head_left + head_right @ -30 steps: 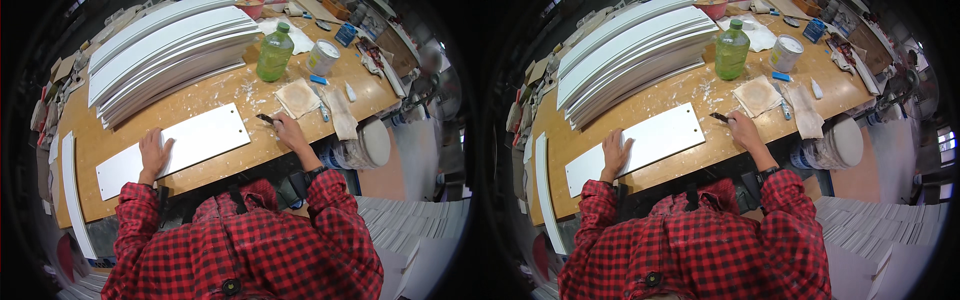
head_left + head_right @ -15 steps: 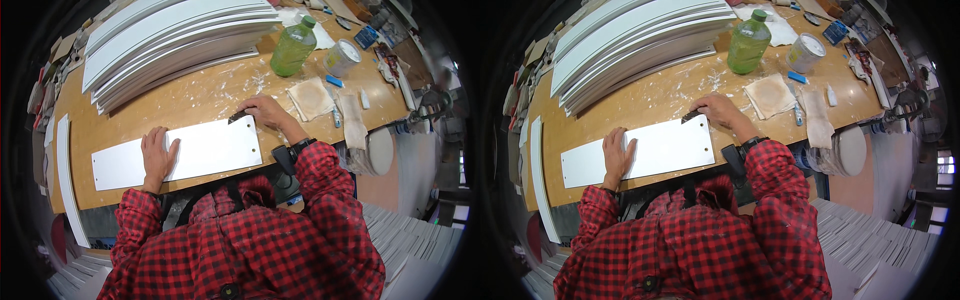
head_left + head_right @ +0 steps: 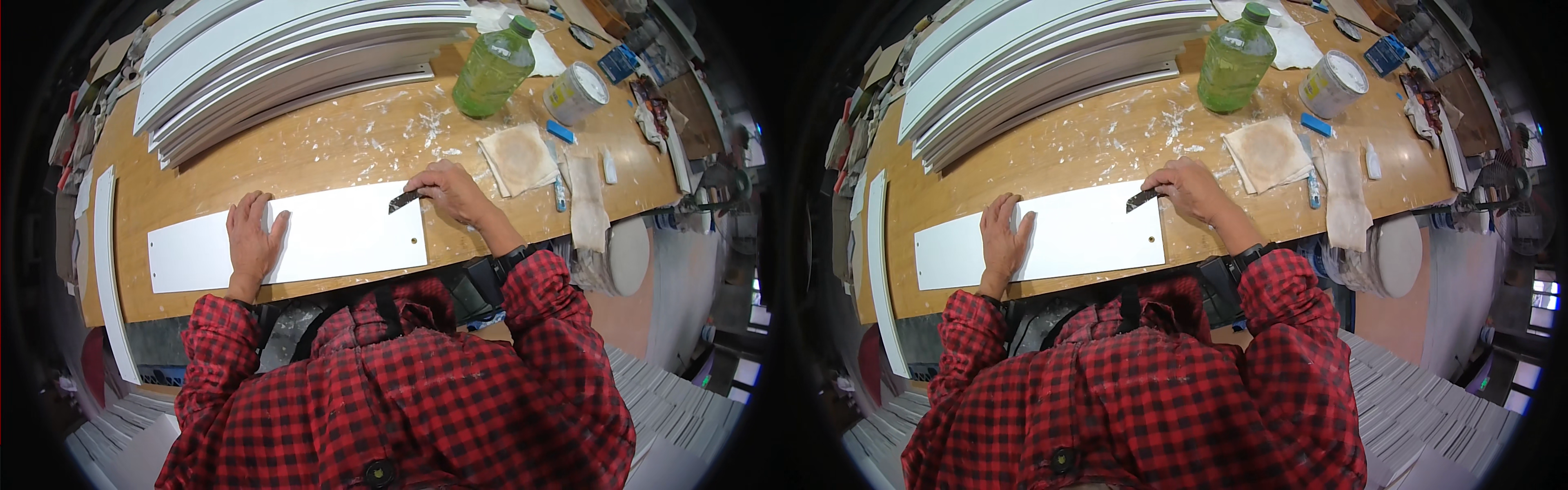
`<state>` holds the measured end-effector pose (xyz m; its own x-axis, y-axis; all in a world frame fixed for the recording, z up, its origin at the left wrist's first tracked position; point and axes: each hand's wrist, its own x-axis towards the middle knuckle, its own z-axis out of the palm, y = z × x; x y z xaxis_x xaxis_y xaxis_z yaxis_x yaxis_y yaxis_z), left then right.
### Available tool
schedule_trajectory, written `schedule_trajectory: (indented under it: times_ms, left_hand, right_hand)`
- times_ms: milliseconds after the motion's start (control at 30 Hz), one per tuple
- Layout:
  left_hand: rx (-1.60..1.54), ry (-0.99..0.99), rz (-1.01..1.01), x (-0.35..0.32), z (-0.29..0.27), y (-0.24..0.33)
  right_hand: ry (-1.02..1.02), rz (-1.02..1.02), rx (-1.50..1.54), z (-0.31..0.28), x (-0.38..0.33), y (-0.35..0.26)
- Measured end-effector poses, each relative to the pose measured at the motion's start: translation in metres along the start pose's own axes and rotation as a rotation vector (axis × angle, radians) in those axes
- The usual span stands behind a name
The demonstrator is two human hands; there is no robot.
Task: Sanding and cleaning edges of white wooden furniture panels on a workbench.
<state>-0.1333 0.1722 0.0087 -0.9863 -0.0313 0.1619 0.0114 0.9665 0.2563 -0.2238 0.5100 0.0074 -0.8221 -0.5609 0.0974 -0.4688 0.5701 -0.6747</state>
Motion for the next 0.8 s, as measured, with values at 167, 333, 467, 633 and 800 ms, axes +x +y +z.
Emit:
schedule_trajectory:
  times_ms: [167,333,467,633,800]
  left_hand:
    - [0.005,-0.003,0.011,0.0,0.001,0.001]
    - [-0.012,-0.003,0.012,0.0,0.001,-0.001]
    - [-0.006,0.008,0.009,0.0,0.001,0.0]
    - [-0.01,-0.015,0.013,0.0,0.001,0.0]
    - [0.004,0.013,0.02,-0.001,0.004,-0.003]
  right_hand:
    - [0.118,-0.051,0.016,0.008,-0.002,-0.003]
    - [0.08,-0.051,-0.048,0.013,-0.043,-0.021]
    - [0.05,-0.001,-0.047,0.017,-0.052,-0.025]
    - [0.172,0.049,-0.087,0.023,-0.033,-0.021]
    - [0.07,-0.029,-0.147,0.031,-0.095,-0.043]
